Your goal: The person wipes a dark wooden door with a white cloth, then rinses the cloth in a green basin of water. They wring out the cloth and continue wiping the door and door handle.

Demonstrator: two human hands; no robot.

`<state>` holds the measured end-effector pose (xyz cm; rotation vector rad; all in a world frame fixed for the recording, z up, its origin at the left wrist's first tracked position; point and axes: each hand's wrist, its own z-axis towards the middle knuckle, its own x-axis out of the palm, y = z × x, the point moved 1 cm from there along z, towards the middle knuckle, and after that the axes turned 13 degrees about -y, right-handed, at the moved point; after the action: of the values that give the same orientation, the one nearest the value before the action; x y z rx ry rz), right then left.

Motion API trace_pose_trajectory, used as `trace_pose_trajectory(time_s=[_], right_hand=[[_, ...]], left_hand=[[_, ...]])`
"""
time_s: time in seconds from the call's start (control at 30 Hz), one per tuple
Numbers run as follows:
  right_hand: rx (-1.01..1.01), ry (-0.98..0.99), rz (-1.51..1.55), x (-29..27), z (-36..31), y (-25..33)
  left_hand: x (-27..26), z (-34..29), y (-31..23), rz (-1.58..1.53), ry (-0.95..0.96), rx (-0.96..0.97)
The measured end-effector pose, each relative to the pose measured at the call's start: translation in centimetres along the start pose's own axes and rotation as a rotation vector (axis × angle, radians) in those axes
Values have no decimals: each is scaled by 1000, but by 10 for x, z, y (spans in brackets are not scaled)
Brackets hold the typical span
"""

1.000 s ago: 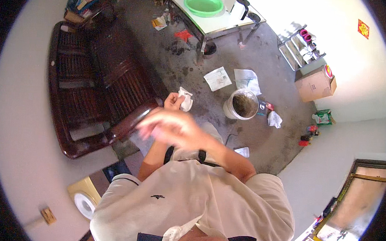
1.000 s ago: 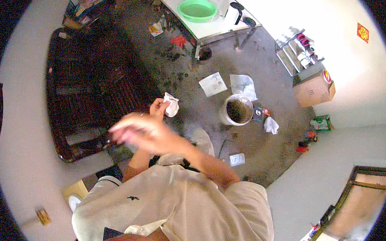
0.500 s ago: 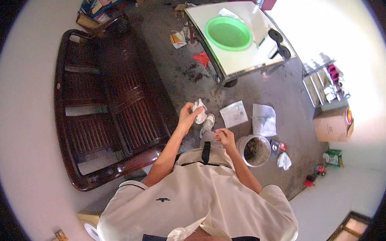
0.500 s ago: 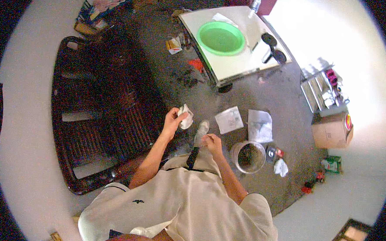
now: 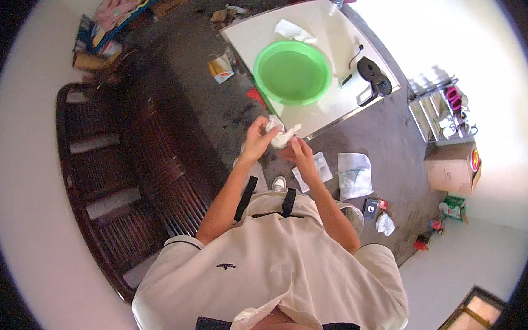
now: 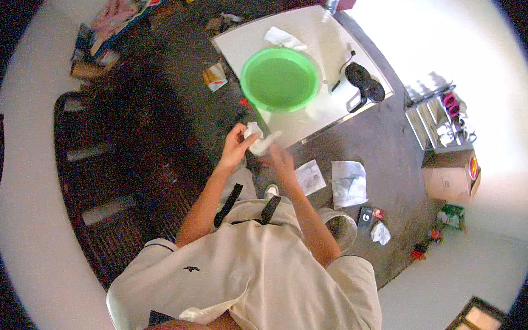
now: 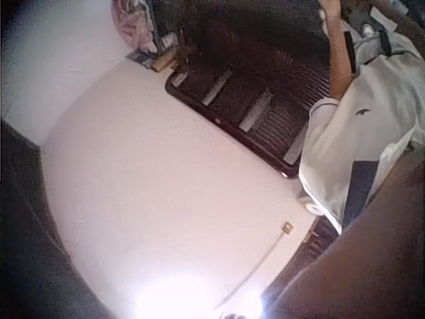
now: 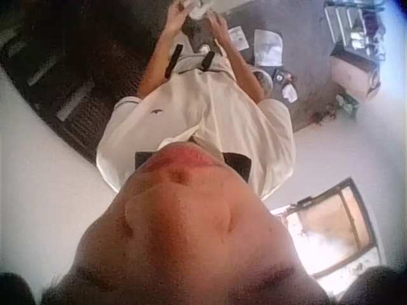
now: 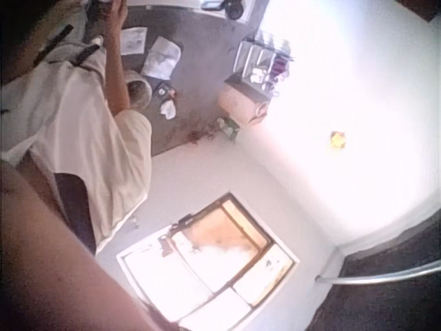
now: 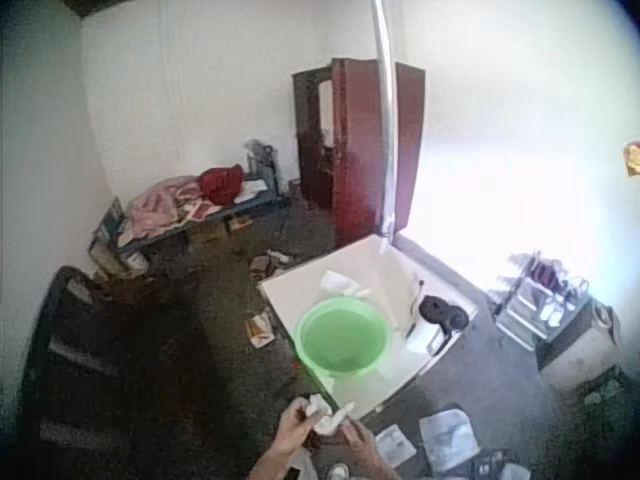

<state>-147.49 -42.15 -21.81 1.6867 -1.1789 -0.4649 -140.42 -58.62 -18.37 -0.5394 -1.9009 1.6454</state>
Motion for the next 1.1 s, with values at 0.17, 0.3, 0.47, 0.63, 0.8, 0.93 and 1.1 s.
trace_pose_trajectory(time_s=[0.17, 0.3, 0.47, 0.63, 0.8, 0.93, 1.1], right_hand=[[-266, -180, -384, -7, 88, -17], [-466, -336, -524, -7, 139, -22], [-494, -635, -480, 25, 161, 19], [-647, -818, -1087, 65, 176, 67], [-595, -671, -979, 50, 198, 60], [-551, -705, -942, 39, 231, 67], [-684, -830, -953, 45, 253, 83]], left_hand=[[27, 104, 9, 61, 167, 135], [43, 176, 20, 381, 345, 350], [62, 219, 14, 441, 718, 321], [62, 251, 7, 483, 1011, 475], [54, 283, 12, 760, 1008, 365], [58, 323, 26, 801, 994, 457], [79, 342, 17, 745, 858, 680]])
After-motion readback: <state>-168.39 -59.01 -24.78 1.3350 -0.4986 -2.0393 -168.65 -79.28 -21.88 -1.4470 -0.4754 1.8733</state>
